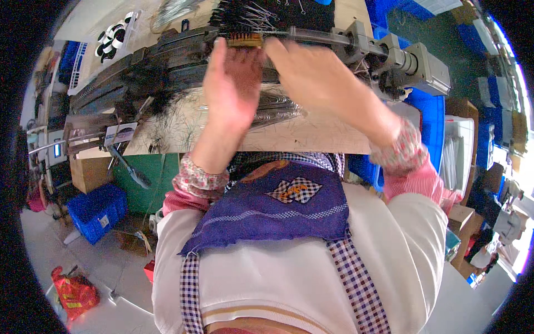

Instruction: Operating a specialized machine to assemble industrial brushes by inserting bristles into metal components.

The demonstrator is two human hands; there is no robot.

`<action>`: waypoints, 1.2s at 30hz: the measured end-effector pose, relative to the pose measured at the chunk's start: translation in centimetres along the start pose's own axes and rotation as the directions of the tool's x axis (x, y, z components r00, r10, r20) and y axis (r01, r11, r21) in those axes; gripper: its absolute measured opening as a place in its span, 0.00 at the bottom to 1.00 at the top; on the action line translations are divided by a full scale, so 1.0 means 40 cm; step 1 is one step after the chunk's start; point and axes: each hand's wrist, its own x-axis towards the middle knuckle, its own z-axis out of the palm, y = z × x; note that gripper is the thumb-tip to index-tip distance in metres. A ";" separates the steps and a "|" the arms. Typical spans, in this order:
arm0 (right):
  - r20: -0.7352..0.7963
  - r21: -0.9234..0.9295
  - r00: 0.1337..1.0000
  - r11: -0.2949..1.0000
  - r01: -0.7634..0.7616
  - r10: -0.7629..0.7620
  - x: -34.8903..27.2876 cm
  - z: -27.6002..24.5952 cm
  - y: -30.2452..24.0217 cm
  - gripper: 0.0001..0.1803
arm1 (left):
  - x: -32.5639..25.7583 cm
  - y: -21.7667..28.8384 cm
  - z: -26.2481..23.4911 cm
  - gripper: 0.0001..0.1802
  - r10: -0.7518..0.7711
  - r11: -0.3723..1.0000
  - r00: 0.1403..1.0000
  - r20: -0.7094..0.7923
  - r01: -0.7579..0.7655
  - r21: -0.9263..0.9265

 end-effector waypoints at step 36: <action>-0.330 0.653 0.936 0.746 0.132 0.123 -0.090 -0.146 -0.053 0.05 | -0.238 0.127 0.052 0.33 0.051 -0.511 0.518 0.854 -0.721 0.468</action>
